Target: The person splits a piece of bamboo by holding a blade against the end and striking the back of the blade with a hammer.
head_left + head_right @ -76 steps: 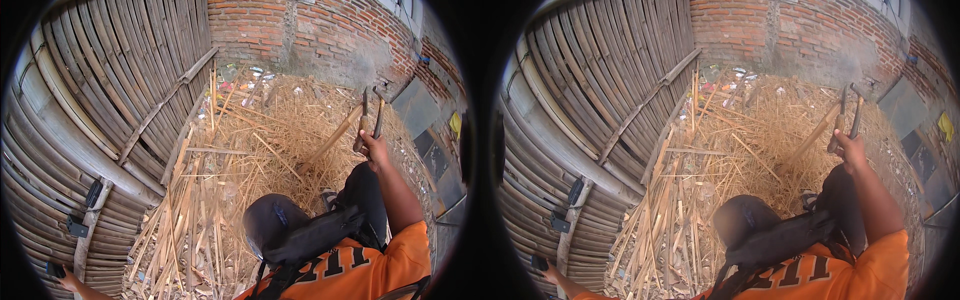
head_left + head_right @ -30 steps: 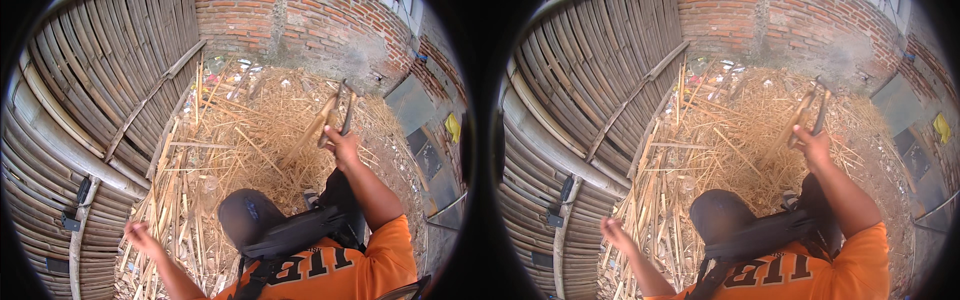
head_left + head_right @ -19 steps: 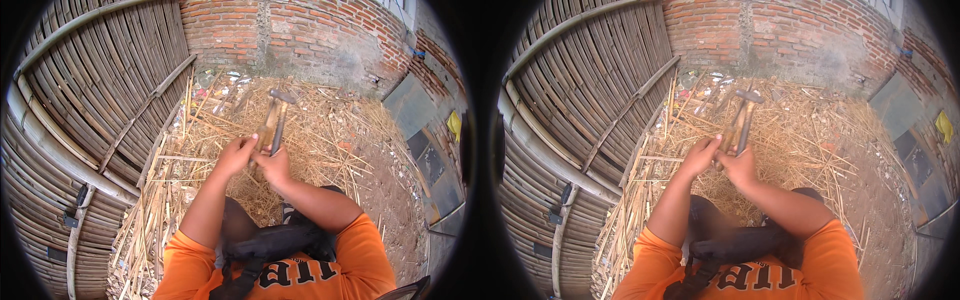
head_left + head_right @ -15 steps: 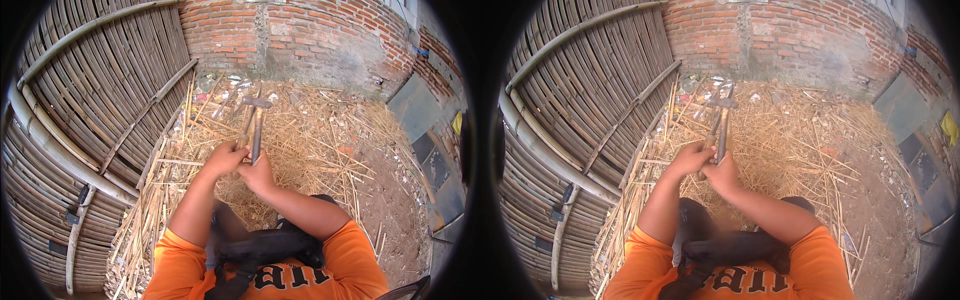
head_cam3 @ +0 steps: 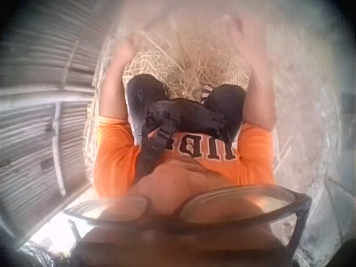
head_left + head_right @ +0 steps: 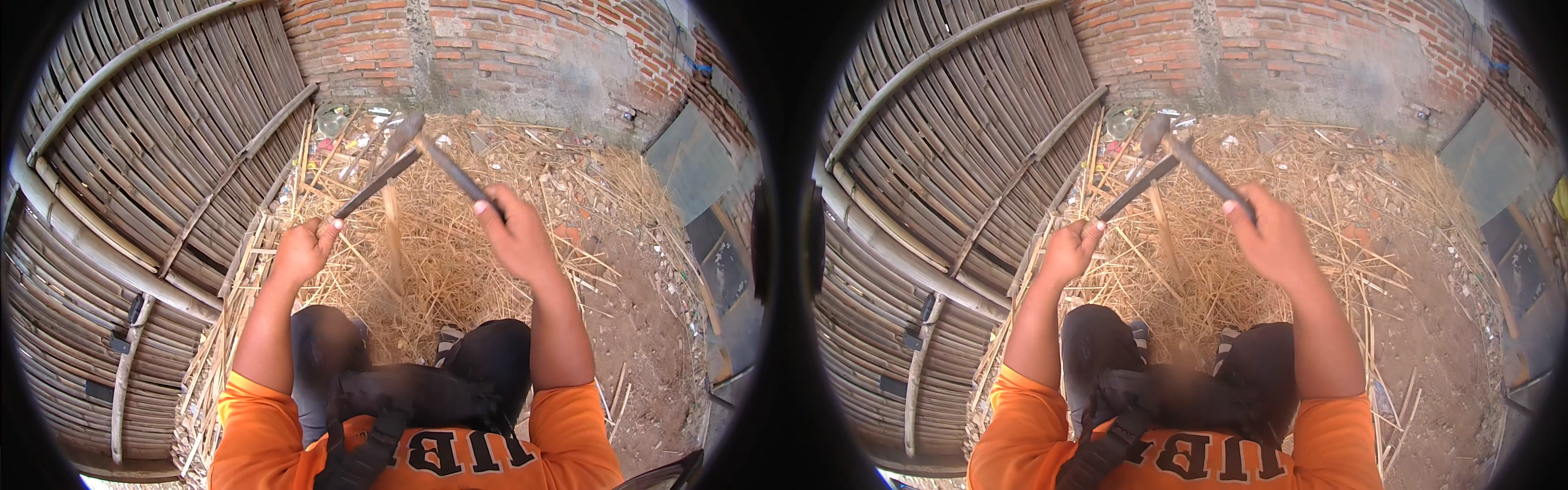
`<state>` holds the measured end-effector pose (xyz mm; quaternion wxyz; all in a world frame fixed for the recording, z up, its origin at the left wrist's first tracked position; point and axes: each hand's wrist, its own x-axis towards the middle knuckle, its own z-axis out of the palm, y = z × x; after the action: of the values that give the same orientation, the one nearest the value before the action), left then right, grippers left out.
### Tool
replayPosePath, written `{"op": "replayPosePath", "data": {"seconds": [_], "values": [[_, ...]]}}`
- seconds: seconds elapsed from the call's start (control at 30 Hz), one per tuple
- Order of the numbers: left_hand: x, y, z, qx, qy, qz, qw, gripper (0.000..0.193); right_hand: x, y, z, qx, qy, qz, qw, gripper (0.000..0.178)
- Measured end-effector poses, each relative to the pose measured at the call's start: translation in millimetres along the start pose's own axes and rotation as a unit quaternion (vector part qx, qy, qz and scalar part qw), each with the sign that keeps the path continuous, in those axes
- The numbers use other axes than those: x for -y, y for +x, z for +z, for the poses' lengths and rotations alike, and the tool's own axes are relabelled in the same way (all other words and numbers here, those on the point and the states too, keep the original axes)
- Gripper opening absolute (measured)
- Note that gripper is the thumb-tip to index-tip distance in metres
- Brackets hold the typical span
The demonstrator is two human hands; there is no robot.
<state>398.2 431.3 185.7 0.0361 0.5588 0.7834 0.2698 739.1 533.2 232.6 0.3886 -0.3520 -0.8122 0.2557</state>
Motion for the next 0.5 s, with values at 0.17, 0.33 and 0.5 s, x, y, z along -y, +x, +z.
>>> {"op": "replayPosePath", "data": {"seconds": [0.17, 0.33, 0.5], "values": [[23.3, 9.0, -7.4, 0.020, 0.015, -0.013, 1.000, 0.058, 25.8, 20.7, -26.5, -0.127, -0.001, -0.065, 0.990, 0.034], [24.2, 15.0, -34.7, 0.029, 0.034, 0.042, 0.998, 0.067, 15.3, 20.6, 36.9, -0.049, -0.073, 0.017, 0.996, 0.036], [11.0, 8.2, -70.2, 0.078, 0.092, 0.037, 0.992, 0.067, 14.1, 15.8, 53.9, 0.003, -0.105, 0.092, 0.990, 0.036]]}}
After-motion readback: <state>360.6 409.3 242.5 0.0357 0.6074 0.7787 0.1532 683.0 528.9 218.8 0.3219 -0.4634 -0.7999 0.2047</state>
